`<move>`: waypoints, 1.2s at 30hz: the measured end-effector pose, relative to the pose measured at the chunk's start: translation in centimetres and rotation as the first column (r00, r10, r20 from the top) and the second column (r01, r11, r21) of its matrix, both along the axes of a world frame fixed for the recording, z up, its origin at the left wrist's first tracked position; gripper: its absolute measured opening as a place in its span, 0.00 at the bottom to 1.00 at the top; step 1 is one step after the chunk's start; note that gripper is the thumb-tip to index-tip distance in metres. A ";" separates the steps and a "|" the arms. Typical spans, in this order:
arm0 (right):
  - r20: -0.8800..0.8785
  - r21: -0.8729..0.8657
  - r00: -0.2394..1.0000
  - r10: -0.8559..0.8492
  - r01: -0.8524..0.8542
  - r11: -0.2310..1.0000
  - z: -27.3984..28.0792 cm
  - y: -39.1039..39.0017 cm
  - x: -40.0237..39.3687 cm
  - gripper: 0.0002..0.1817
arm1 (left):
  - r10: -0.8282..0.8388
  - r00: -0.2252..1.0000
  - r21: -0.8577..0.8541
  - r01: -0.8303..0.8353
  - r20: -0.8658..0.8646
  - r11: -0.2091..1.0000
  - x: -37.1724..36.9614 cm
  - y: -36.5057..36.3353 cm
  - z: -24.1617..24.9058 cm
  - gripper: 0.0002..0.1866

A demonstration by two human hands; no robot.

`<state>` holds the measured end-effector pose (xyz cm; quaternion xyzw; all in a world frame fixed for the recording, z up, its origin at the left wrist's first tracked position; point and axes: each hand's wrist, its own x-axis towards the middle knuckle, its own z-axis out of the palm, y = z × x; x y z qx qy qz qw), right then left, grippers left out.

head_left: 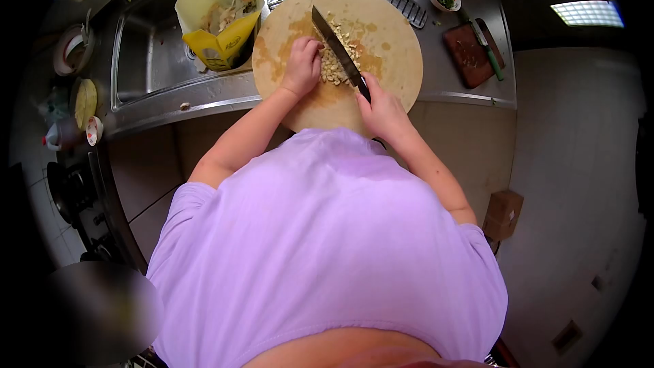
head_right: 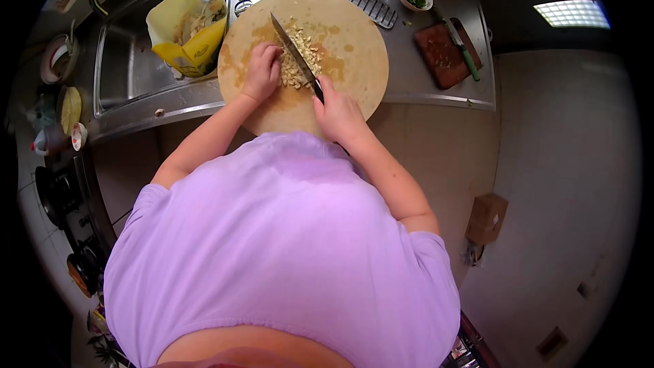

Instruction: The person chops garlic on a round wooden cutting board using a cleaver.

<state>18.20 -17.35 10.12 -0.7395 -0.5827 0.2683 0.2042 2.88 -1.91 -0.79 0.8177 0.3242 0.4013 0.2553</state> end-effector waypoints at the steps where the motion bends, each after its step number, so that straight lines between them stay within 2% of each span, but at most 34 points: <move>1: -0.013 0.015 1.000 0.011 -0.011 1.000 0.2 -0.2 -0.3 0.23 | 0.015 1.000 0.005 -0.015 0.009 1.000 0.0 0.0 -0.1 0.08; 2: -0.022 0.033 0.999 0.029 -0.028 0.999 0.4 -0.2 -0.5 0.23 | 0.021 1.000 0.009 -0.021 0.013 1.000 -0.1 0.0 -0.2 0.08; 4: -0.010 -0.011 0.999 0.044 -0.044 0.999 -0.3 0.1 -0.4 0.23 | 0.024 0.998 -0.140 -0.017 0.053 0.990 -0.7 -0.3 -0.1 0.08; 7: 0.013 -0.071 0.998 0.063 -0.062 0.996 -0.3 0.4 -0.7 0.24 | 0.024 0.999 -0.069 -0.022 0.024 0.997 -2.0 -1.7 0.2 0.09; 14: 0.057 -0.112 0.998 0.033 -0.026 0.993 -0.4 0.7 -0.1 0.24 | 0.030 0.999 -0.038 -0.029 0.015 0.999 -1.8 -1.8 0.3 0.08; 18: 0.042 -0.098 0.997 0.057 -0.052 0.994 -0.2 0.7 0.2 0.24 | 0.030 1.000 -0.023 -0.030 -0.002 0.999 -1.8 -1.7 0.2 0.08; 20: 0.055 -0.005 0.998 0.039 -0.039 0.999 -0.4 0.4 0.1 0.24 | 0.034 0.999 -0.020 -0.034 0.003 0.999 -1.8 -1.6 0.1 0.08; 23: 0.050 -0.068 0.998 0.033 -0.030 0.997 -1.0 0.8 0.6 0.24 | 0.026 1.000 -0.031 -0.027 -0.015 0.999 -1.8 -1.7 0.0 0.09; 26: 0.044 -0.027 0.998 0.037 -0.036 0.999 -0.2 0.7 0.5 0.24 | 0.025 0.999 -0.021 -0.026 -0.021 0.999 -1.9 -1.5 0.0 0.09; 36: 0.043 -0.052 0.999 0.005 -0.003 0.999 0.0 0.8 0.9 0.25 | 0.033 0.999 -0.012 -0.033 -0.037 0.999 -1.8 -1.6 0.0 0.10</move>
